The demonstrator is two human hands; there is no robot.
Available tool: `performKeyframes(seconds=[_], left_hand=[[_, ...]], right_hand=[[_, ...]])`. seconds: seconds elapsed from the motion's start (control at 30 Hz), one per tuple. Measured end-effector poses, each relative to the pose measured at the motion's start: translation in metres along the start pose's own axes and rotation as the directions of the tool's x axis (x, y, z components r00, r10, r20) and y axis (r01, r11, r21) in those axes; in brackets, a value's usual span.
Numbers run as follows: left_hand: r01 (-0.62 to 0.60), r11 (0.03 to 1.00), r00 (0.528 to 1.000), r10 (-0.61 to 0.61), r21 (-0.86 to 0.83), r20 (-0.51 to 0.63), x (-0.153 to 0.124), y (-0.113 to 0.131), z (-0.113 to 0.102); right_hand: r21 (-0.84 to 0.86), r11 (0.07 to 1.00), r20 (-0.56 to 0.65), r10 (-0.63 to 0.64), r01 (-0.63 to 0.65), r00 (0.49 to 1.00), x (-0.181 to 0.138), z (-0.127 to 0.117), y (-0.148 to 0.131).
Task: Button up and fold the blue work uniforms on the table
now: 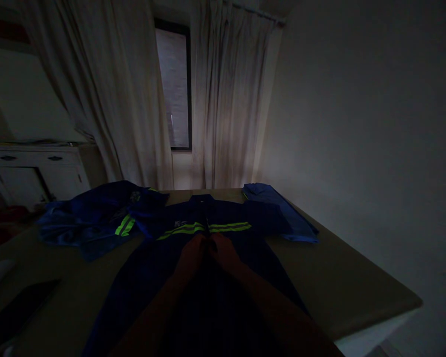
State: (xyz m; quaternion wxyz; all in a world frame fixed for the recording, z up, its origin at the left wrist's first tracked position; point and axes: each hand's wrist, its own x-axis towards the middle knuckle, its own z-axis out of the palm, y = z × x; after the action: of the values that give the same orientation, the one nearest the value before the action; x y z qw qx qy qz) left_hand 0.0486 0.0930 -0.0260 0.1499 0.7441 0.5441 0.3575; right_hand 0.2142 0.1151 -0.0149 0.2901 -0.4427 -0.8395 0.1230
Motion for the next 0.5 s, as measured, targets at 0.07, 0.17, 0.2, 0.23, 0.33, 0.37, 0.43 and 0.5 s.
performKeyframes(seconds=[0.07, 0.17, 0.2, 0.23, 0.33, 0.37, 0.43, 0.5], left_hand=[[-0.023, 0.999, 1.0, 0.023, -0.032, -0.004, 0.0, -0.0007, -0.0016], [-0.03, 0.999, 1.0, 0.03, -0.042, 0.008, -0.0002, -0.0022, -0.0023], [-0.025, 0.999, 1.0, 0.026, -0.041, 0.011, -0.0003, -0.0028, -0.0019], [-0.025, 0.999, 1.0, 0.025, -0.041, 0.013, -0.0005, -0.0035, -0.0015], [-0.07, 0.997, 0.997, 0.071, -0.043, 0.019, -0.0012, -0.0046, -0.0007], [-0.089, 0.995, 0.996, 0.091, -0.044, 0.024, -0.0014, -0.0044, -0.0009], [-0.097, 0.995, 0.995, 0.098, -0.035, 0.03, -0.0022, -0.003, -0.0018], [-0.051, 0.999, 0.998, 0.05, 0.012, 0.03, -0.0031, -0.0005, -0.0032]], right_hand=[[0.012, 1.0, -0.002, 0.008, -0.008, 1.0, 0.0003, 0.0012, 0.002], [0.01, 1.0, -0.006, 0.011, -0.011, 1.0, 0.0006, 0.0009, 0.0034], [0.01, 1.0, -0.004, 0.005, -0.005, 1.0, 0.0006, 0.0002, 0.0034], [0.014, 1.0, 0.0, -0.002, 0.002, 1.0, 0.0005, -0.0005, 0.0034], [0.051, 0.999, -0.002, -0.012, 0.012, 1.0, 0.0008, -0.0029, 0.003], [0.072, 0.997, -0.01, -0.01, 0.011, 1.0, 0.0012, -0.0034, 0.0031], [0.132, 0.991, -0.024, 0.007, -0.003, 1.0, 0.0027, -0.0037, 0.0042], [0.207, 0.978, -0.013, 0.037, -0.033, 0.999, 0.0053, -0.0035, 0.007]])
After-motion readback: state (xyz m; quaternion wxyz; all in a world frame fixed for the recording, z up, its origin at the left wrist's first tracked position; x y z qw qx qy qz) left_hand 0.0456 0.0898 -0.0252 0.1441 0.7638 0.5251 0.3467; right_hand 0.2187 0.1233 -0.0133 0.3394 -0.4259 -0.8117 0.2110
